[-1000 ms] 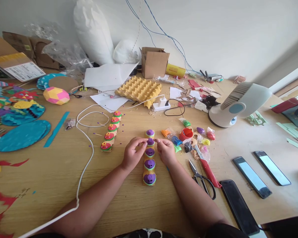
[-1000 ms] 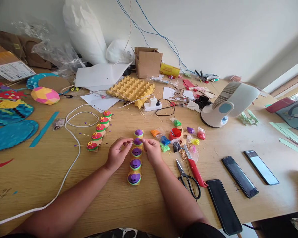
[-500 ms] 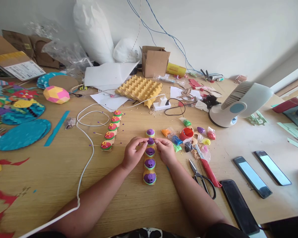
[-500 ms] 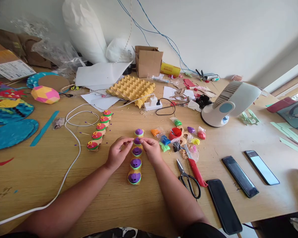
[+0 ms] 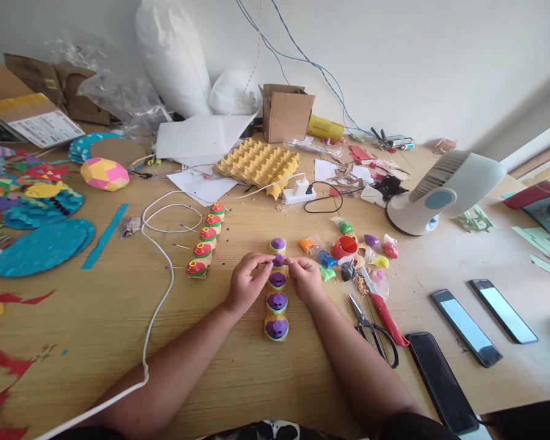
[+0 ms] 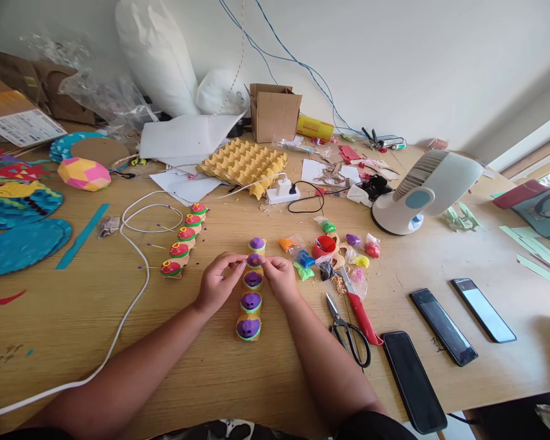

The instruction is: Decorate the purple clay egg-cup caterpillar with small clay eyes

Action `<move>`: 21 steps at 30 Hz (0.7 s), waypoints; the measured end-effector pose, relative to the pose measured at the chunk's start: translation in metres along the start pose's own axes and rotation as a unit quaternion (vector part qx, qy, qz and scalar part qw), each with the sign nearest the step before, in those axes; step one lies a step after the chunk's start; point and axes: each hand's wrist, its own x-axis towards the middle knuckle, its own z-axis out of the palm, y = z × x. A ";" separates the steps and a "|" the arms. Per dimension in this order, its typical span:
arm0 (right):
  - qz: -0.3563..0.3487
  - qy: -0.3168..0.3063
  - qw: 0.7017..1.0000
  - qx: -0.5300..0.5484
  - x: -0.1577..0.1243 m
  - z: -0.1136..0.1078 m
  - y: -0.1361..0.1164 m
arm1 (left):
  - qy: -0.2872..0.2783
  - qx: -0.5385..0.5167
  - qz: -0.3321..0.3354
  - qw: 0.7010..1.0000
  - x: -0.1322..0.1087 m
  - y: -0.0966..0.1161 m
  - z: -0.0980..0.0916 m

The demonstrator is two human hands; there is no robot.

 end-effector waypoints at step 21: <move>0.010 -0.009 1.000 0.000 -0.001 0.001 -0.001 | -0.004 -0.007 -0.005 1.000 0.000 0.000 0.000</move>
